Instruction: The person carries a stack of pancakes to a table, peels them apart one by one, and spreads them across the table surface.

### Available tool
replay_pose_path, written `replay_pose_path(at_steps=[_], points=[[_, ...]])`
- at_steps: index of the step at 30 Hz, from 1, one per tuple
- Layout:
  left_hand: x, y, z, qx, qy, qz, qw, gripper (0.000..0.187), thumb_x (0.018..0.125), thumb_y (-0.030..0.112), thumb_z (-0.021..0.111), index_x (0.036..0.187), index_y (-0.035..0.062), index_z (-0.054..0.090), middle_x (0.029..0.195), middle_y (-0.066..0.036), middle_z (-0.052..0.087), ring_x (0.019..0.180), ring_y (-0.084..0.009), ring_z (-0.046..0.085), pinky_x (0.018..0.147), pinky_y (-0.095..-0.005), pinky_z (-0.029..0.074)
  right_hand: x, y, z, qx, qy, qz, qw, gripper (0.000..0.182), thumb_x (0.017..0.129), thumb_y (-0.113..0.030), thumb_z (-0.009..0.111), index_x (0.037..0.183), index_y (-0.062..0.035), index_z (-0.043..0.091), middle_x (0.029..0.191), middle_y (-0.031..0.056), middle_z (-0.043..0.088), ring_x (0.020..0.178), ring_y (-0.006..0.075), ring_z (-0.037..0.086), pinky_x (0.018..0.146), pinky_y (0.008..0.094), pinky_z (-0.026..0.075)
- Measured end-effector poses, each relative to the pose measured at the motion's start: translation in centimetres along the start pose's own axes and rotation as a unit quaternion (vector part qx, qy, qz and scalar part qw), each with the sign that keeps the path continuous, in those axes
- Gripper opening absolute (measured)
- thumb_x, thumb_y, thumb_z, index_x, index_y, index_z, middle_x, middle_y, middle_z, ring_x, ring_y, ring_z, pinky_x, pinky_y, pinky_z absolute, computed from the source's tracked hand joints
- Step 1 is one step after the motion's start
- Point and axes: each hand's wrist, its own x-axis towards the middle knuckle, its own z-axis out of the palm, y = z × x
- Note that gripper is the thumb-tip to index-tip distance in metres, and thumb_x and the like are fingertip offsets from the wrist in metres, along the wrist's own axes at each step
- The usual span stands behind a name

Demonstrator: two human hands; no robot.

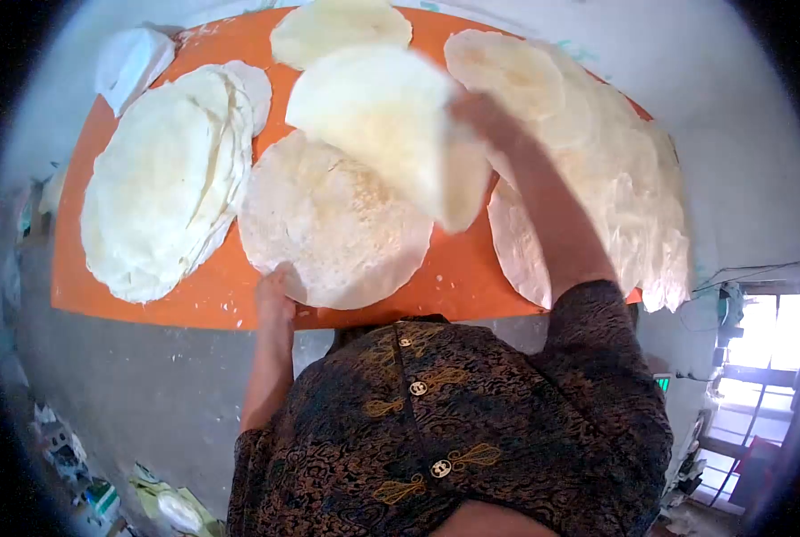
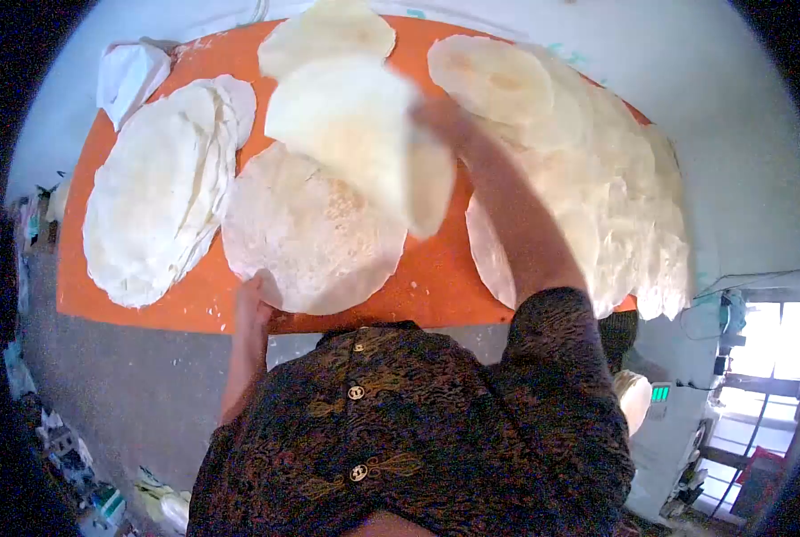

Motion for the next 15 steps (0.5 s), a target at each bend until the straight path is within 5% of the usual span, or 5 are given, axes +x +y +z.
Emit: replay_pose_path(at_steps=[4,8,11,14,15], points=[[0.7,-0.7,-1.2,-0.038,0.031,0.011,0.999,0.025,0.079,0.007,0.050,0.101,-0.0046,0.047,0.090,-0.014,0.054,0.081,-0.0254,0.056,0.070,-0.0363,0.048,2.3,-8.3,-10.8,-0.270,0.236,0.030,0.933,0.045,0.074,-0.029,0.060,0.105,0.0028,0.052,0.075,0.0038,0.057,0.066,0.0121,0.049,0.058,0.0266,0.042],[-0.5,-0.1,-0.3,-0.035,-0.028,-0.009,0.999,0.025,0.079,0.008,0.049,0.101,-0.0044,0.047,0.093,-0.013,0.054,0.086,-0.0246,0.055,0.074,-0.0357,0.047,1.5,-14.2,-14.8,-0.230,0.164,-0.072,0.957,0.028,0.077,-0.023,0.058,0.096,-0.0021,0.056,0.072,0.0023,0.057,0.063,0.0116,0.052,0.056,0.0258,0.042],[-1.8,0.8,1.1,-0.050,-0.060,0.002,0.997,0.028,0.079,0.009,0.050,0.103,-0.0049,0.047,0.097,-0.014,0.054,0.087,-0.0234,0.055,0.073,-0.0342,0.047,-0.2,-16.7,-9.4,-0.565,0.216,-0.160,0.780,0.018,0.077,-0.018,0.045,0.082,-0.0045,0.056,0.075,0.0184,0.058,0.068,0.0356,0.055,0.062,0.0414,0.043],[-2.8,1.5,2.6,-0.031,-0.066,0.041,0.997,0.030,0.080,0.009,0.051,0.105,-0.0056,0.046,0.100,-0.014,0.054,0.086,-0.0217,0.056,0.073,-0.0323,0.047,-0.8,-14.8,-4.1,-0.582,0.210,-0.186,0.763,0.019,0.078,-0.018,0.053,0.093,-0.0060,0.057,0.077,0.0071,0.061,0.066,0.0192,0.058,0.058,0.0300,0.045],[-3.1,1.6,3.0,-0.013,-0.071,0.049,0.996,0.030,0.080,0.009,0.051,0.106,-0.0058,0.046,0.102,-0.013,0.054,0.086,-0.0211,0.056,0.073,-0.0319,0.047,-1.2,-13.1,-1.9,-0.547,0.198,-0.269,0.768,0.019,0.078,-0.017,0.051,0.093,-0.0073,0.057,0.081,0.0081,0.061,0.070,0.0219,0.058,0.061,0.0324,0.045]])
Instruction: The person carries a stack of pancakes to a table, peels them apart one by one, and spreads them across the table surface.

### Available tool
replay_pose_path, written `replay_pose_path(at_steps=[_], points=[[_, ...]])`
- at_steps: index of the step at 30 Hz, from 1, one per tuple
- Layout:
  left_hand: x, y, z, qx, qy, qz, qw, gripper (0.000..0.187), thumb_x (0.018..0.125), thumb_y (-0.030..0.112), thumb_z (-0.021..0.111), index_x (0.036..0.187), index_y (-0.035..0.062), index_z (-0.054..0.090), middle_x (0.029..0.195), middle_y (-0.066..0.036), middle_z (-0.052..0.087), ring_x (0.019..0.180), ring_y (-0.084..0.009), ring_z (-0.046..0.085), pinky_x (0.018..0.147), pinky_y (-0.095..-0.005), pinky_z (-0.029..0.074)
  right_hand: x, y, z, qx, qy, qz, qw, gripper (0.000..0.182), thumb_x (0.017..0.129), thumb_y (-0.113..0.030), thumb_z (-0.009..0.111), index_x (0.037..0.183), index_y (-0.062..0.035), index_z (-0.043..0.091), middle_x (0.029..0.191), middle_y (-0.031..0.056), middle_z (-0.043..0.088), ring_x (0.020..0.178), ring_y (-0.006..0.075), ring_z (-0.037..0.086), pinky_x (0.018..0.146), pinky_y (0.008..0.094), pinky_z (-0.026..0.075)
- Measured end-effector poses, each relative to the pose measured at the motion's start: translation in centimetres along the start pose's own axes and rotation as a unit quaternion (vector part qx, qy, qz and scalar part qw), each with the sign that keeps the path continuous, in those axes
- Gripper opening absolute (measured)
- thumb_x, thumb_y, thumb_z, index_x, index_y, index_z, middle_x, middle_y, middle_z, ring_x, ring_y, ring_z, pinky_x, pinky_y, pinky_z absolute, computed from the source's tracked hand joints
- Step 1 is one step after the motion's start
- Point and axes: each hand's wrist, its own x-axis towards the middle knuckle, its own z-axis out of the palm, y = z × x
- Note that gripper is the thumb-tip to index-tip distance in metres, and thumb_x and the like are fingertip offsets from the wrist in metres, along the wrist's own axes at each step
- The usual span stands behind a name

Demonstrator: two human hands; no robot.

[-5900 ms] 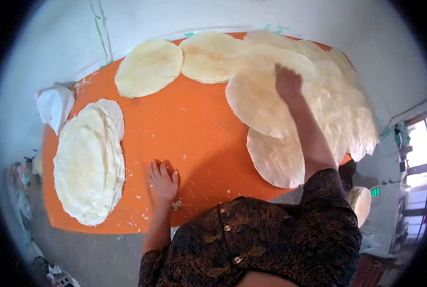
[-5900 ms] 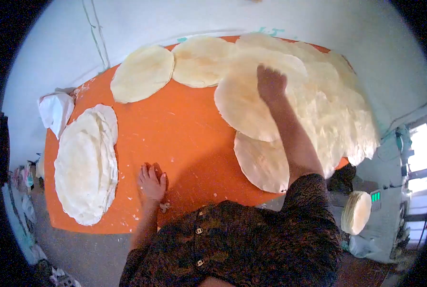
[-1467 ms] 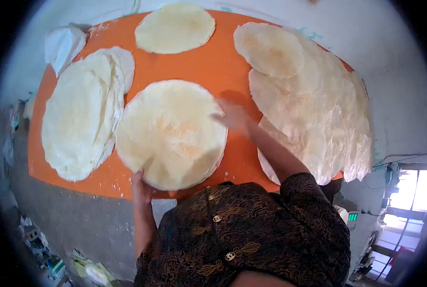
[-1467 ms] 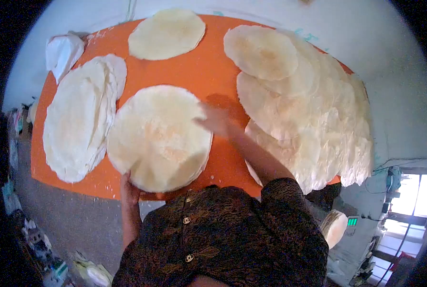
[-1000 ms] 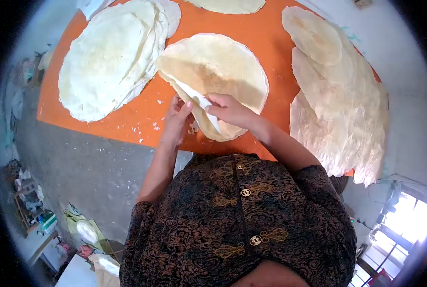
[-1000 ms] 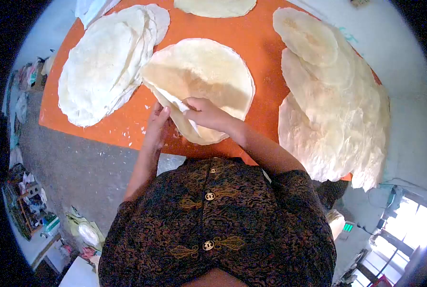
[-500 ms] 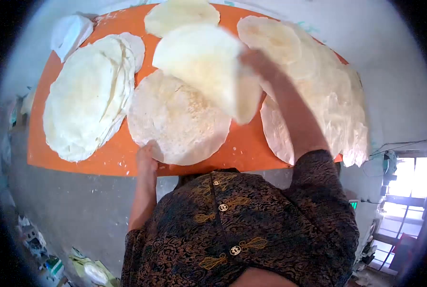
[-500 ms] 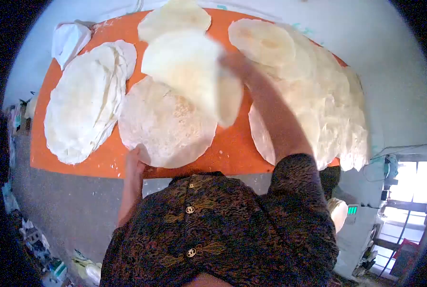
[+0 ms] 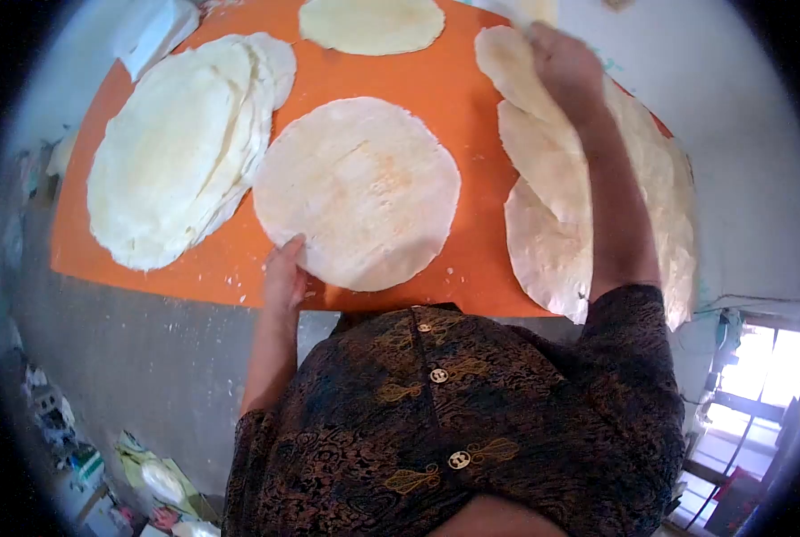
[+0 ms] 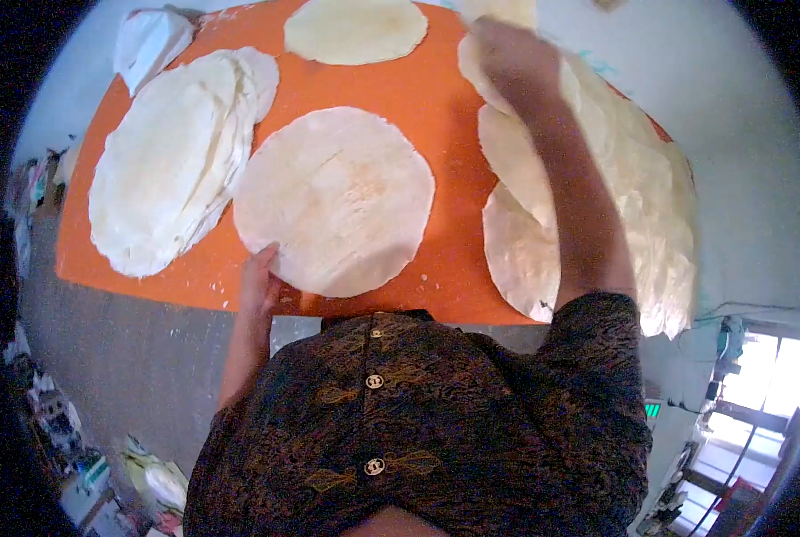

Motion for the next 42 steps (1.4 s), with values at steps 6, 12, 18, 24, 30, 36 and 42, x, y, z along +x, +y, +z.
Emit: replay_pose_path(at_steps=[6,12,18,24,30,36,42], points=[[-2.0,0.3,3.1,0.016,0.001,-0.012,1.000,0.031,0.082,0.013,0.051,0.108,-0.0037,0.045,0.104,-0.011,0.054,0.088,-0.0186,0.055,0.074,-0.0309,0.046,-10.9,-18.8,5.8,0.189,-0.313,-0.067,0.928,0.013,0.067,-0.005,0.046,0.078,-0.0034,0.053,0.075,0.0150,0.058,0.072,0.0311,0.058,0.058,0.0416,0.046],[-2.7,-0.1,1.6,-0.120,-0.066,-0.043,0.990,0.037,0.083,0.023,0.056,0.110,0.0001,0.046,0.106,-0.008,0.055,0.097,-0.0179,0.052,0.085,-0.0318,0.040,-14.2,-23.9,6.2,0.292,-0.409,-0.053,0.863,0.023,0.070,-0.023,0.056,0.081,-0.0021,0.052,0.076,0.0140,0.058,0.072,0.0314,0.057,0.061,0.0406,0.046],[-3.4,0.5,2.0,-0.024,-0.108,0.001,0.994,0.033,0.078,0.016,0.062,0.105,0.0033,0.048,0.096,-0.005,0.056,0.083,-0.0139,0.054,0.071,-0.0280,0.044,-14.7,-21.9,6.8,0.470,-0.375,0.014,0.799,0.042,0.069,-0.033,0.063,0.096,-0.0027,0.052,0.089,0.0132,0.057,0.083,0.0257,0.057,0.072,0.0333,0.045],[-3.3,1.4,1.5,0.026,-0.155,-0.037,0.987,0.027,0.080,0.015,0.059,0.102,0.0045,0.049,0.087,-0.004,0.057,0.070,-0.0117,0.055,0.058,-0.0248,0.045,-14.1,-20.7,7.2,0.508,-0.414,0.047,0.754,0.044,0.068,-0.026,0.068,0.102,-0.0039,0.050,0.091,0.0098,0.056,0.085,0.0201,0.055,0.077,0.0306,0.044],[-4.1,1.9,3.2,-0.008,-0.117,-0.034,0.993,0.021,0.080,0.017,0.055,0.093,0.0011,0.053,0.072,-0.005,0.059,0.052,-0.0074,0.052,0.048,-0.0180,0.042,-14.5,-19.8,7.4,0.514,-0.399,0.034,0.758,0.040,0.070,-0.020,0.064,0.104,-0.0046,0.049,0.093,0.0095,0.055,0.086,0.0191,0.054,0.076,0.0301,0.044],[-2.4,0.9,2.0,0.117,0.002,-0.043,0.992,0.018,0.081,0.012,0.053,0.091,-0.0025,0.054,0.084,-0.009,0.058,0.069,-0.0129,0.056,0.056,-0.0273,0.045,-15.3,-24.1,7.6,0.288,-0.374,0.044,0.881,0.037,0.076,-0.006,0.042,0.113,-0.0073,0.041,0.106,0.0152,0.051,0.088,0.0285,0.055,0.071,0.0385,0.046],[-1.6,-0.4,0.0,0.069,0.077,-0.033,0.994,0.034,0.082,0.015,0.053,0.107,-0.0067,0.045,0.099,-0.013,0.054,0.088,-0.0233,0.054,0.077,-0.0356,0.045,-13.0,-17.4,12.3,0.533,-0.353,0.269,0.720,0.021,0.079,-0.016,0.047,0.089,-0.0014,0.059,0.072,0.0070,0.059,0.066,0.0132,0.052,0.061,0.0313,0.044]])
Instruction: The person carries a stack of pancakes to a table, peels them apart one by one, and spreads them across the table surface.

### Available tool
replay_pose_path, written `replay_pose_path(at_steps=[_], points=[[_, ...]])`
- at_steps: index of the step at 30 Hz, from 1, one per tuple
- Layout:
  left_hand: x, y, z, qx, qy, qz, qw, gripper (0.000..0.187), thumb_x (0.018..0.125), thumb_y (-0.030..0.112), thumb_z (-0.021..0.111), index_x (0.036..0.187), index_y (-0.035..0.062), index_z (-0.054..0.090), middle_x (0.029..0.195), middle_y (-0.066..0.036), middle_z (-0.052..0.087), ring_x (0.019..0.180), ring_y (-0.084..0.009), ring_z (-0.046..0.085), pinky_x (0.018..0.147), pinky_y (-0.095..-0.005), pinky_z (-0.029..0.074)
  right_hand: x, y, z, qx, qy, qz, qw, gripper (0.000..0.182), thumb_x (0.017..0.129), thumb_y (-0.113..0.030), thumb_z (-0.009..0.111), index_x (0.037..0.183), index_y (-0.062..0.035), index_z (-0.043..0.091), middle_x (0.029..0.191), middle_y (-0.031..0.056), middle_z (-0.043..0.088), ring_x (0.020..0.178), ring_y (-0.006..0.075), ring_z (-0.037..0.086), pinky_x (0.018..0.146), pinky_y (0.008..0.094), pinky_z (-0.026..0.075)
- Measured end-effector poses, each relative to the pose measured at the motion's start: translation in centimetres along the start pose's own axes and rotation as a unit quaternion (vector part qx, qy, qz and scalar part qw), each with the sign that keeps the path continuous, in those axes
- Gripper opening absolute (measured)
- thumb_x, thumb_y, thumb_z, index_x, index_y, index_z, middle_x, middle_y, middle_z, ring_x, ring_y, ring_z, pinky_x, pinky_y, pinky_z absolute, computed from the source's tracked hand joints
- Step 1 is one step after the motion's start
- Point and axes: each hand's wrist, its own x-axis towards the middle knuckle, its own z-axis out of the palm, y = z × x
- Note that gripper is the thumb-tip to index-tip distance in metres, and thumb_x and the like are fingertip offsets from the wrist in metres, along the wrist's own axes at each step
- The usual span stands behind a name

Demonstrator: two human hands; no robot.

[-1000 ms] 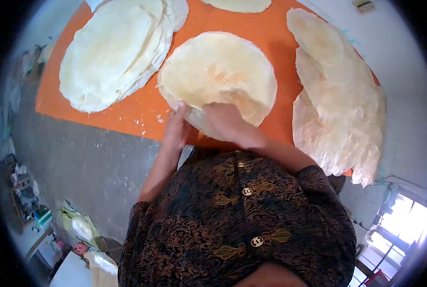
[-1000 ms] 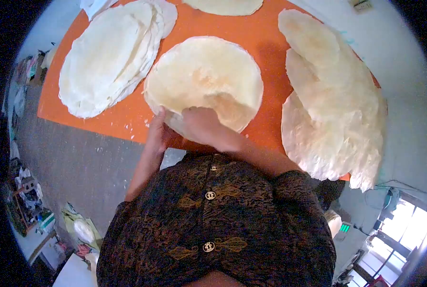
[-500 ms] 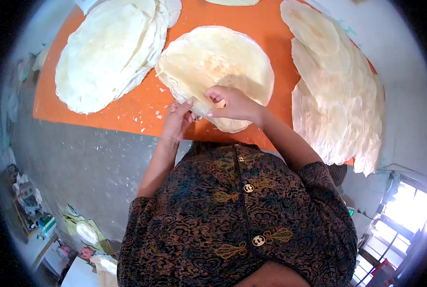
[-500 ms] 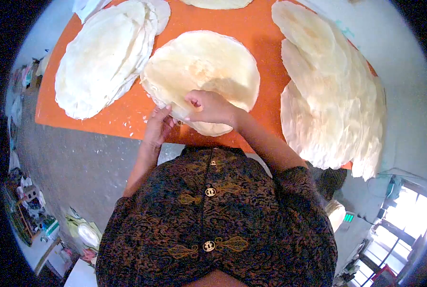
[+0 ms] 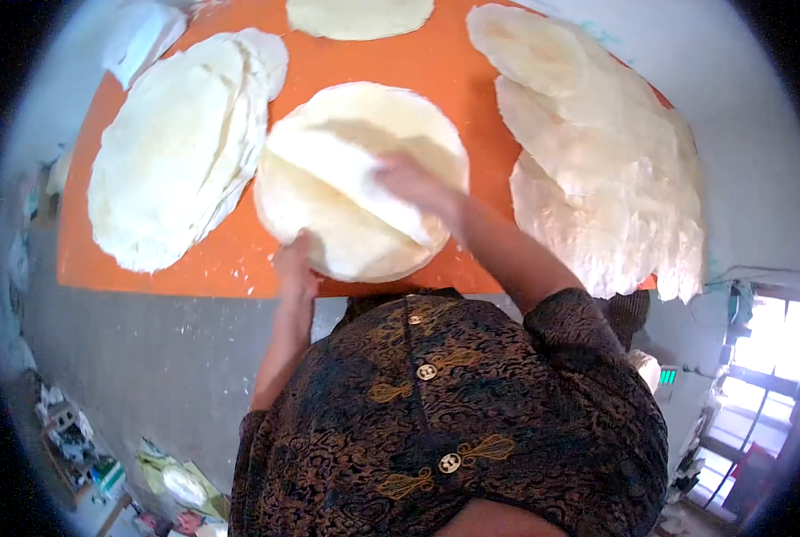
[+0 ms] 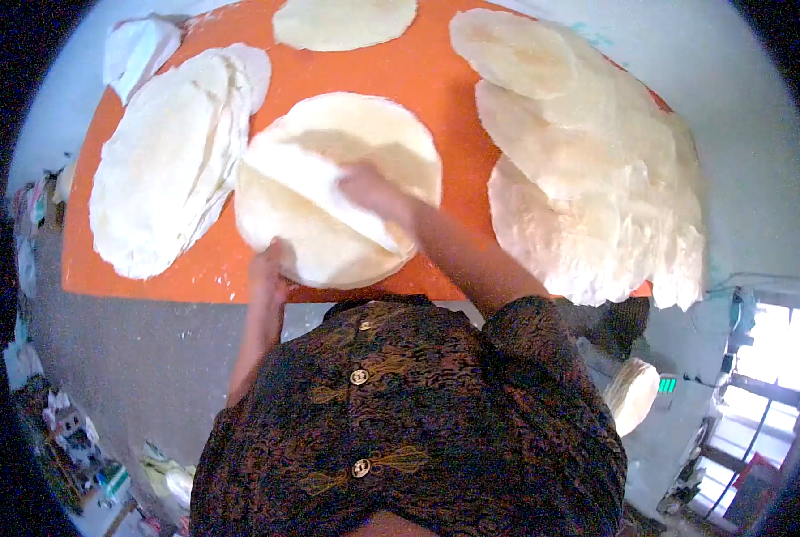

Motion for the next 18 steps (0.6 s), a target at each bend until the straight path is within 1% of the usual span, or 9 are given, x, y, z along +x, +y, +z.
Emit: replay_pose_path(at_steps=[1,2,3,4,9,11,13,14,18], points=[[1.6,-1.3,-1.8,0.006,-0.008,0.001,1.000,0.038,0.084,0.017,0.052,0.112,-0.0062,0.042,0.105,-0.014,0.052,0.095,-0.0244,0.052,0.083,-0.0380,0.043,1.8,1.9,-3.5,-0.035,-0.015,-0.046,0.998,0.021,0.077,-0.018,0.048,0.078,0.0004,0.058,0.070,0.0138,0.059,0.066,0.0211,0.055,0.063,0.0347,0.045],[2.9,-2.0,-3.2,-0.016,-0.005,-0.010,1.000,0.037,0.083,0.015,0.052,0.111,-0.0068,0.042,0.104,-0.014,0.053,0.093,-0.0243,0.053,0.081,-0.0369,0.044,2.6,2.5,-7.7,-0.064,-0.043,-0.166,0.983,0.023,0.076,-0.021,0.050,0.077,0.0006,0.058,0.069,0.0130,0.059,0.064,0.0198,0.055,0.059,0.0341,0.044],[4.1,-2.5,-4.5,-0.039,0.000,-0.021,0.999,0.035,0.083,0.012,0.052,0.111,-0.0074,0.043,0.102,-0.014,0.053,0.091,-0.0243,0.053,0.079,-0.0358,0.045,2.8,0.5,-10.9,-0.191,0.043,-0.041,0.980,0.022,0.076,-0.021,0.051,0.077,-0.0001,0.058,0.065,0.0126,0.057,0.063,0.0192,0.055,0.057,0.0343,0.043],[4.6,-2.8,-4.8,-0.061,0.006,-0.031,0.998,0.034,0.082,0.009,0.052,0.110,-0.0079,0.044,0.100,-0.014,0.054,0.089,-0.0242,0.054,0.076,-0.0348,0.046,3.8,-0.4,-15.0,-0.238,0.073,-0.021,0.968,0.021,0.076,-0.021,0.050,0.077,-0.0009,0.058,0.067,0.0131,0.057,0.064,0.0208,0.055,0.058,0.0352,0.043],[3.9,-2.1,-4.2,-0.032,0.041,-0.029,0.998,0.035,0.083,0.009,0.050,0.113,-0.0070,0.042,0.103,-0.014,0.053,0.090,-0.0252,0.054,0.078,-0.0355,0.046,2.3,-7.1,-32.8,-0.513,0.216,-0.068,0.828,0.020,0.078,-0.019,0.043,0.078,-0.0048,0.057,0.078,0.0161,0.058,0.071,0.0289,0.055,0.063,0.0395,0.044],[3.6,-2.4,-4.2,-0.037,0.029,-0.005,0.999,0.036,0.083,0.010,0.050,0.114,-0.0067,0.041,0.104,-0.014,0.052,0.091,-0.0257,0.054,0.078,-0.0358,0.046,-1.3,-13.1,-33.3,-0.251,0.438,-0.009,0.863,0.018,0.075,-0.017,0.047,0.083,-0.0036,0.056,0.075,0.0194,0.058,0.070,0.0353,0.055,0.062,0.0404,0.043],[3.8,-2.5,-4.3,-0.052,0.002,-0.018,0.998,0.037,0.083,0.011,0.049,0.114,-0.0066,0.041,0.105,-0.014,0.052,0.093,-0.0258,0.053,0.079,-0.0358,0.046,-3.1,-14.7,-36.2,-0.466,0.437,-0.168,0.751,0.019,0.075,-0.017,0.048,0.086,-0.0034,0.057,0.077,0.0198,0.058,0.073,0.0336,0.056,0.065,0.0391,0.044],[3.7,-2.4,-4.2,-0.058,-0.010,-0.025,0.998,0.037,0.083,0.011,0.049,0.114,-0.0065,0.040,0.105,-0.014,0.052,0.094,-0.0259,0.053,0.079,-0.0358,0.045,-4.6,-16.2,-34.8,-0.509,0.439,-0.179,0.718,0.021,0.075,-0.017,0.048,0.090,-0.0046,0.058,0.079,0.0196,0.059,0.077,0.0309,0.058,0.069,0.0374,0.044],[2.7,-1.8,-3.3,-0.057,-0.011,-0.026,0.998,0.040,0.082,0.013,0.050,0.116,-0.0065,0.039,0.107,-0.015,0.051,0.096,-0.0270,0.052,0.080,-0.0380,0.045,-4.8,-10.5,-32.9,-0.551,0.388,-0.084,0.734,0.023,0.076,-0.020,0.047,0.089,-0.0065,0.060,0.087,0.0169,0.060,0.082,0.0291,0.057,0.073,0.0395,0.044]])
